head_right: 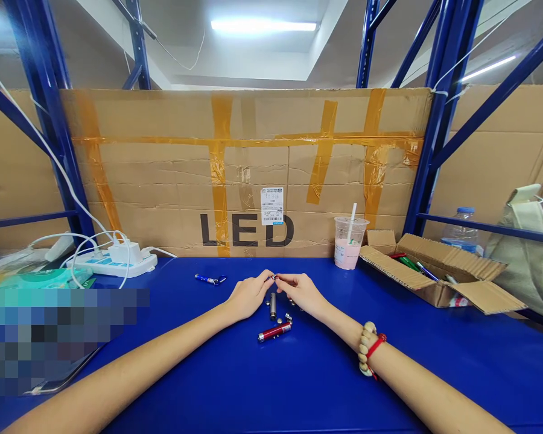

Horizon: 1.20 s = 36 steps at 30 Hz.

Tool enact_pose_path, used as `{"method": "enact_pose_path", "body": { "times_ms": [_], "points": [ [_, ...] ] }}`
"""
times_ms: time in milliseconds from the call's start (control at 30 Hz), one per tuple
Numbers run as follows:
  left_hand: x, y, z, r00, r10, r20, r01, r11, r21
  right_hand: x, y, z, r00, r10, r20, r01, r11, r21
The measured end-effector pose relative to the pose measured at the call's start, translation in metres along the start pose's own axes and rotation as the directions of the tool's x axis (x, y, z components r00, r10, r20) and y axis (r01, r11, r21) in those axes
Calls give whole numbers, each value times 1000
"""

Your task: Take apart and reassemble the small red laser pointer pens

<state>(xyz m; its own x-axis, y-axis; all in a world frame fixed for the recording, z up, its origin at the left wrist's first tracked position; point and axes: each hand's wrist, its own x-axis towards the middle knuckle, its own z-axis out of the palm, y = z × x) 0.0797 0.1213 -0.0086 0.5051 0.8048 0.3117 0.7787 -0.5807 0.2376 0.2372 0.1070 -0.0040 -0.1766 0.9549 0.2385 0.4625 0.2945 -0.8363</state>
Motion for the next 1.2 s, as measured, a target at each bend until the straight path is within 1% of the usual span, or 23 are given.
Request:
{"method": "enact_pose_path", "body": {
  "times_ms": [200, 300, 500, 800, 1033, 1200],
  "points": [
    [2, -1, 1, 1000, 2, 11, -2, 1000, 6, 1, 1, 0, 1000, 9, -6, -9, 1000, 6],
    [2, -2, 2, 1000, 2, 16, -2, 1000, 8, 0, 1, 0, 1000, 6, 28, -6, 1000, 0],
    [2, -2, 1, 1000, 1, 22, -1, 1000, 8, -1, 0, -1, 995, -40, 87, 42, 999, -22],
    [3, -2, 0, 999, 1, 46, -1, 1000, -8, -1, 2, 0, 988, -108, 107, 117, 990, -75],
    [2, 0, -2, 999, -1, 51, 2, 1000, -8, -1, 3, 0, 987, -125, 103, 135, 986, -98],
    [2, 0, -3, 998, 17, 53, -17, 1000, 2, -1, 3, 0, 986, -133, 97, 143, 984, -105]
  ]
}}
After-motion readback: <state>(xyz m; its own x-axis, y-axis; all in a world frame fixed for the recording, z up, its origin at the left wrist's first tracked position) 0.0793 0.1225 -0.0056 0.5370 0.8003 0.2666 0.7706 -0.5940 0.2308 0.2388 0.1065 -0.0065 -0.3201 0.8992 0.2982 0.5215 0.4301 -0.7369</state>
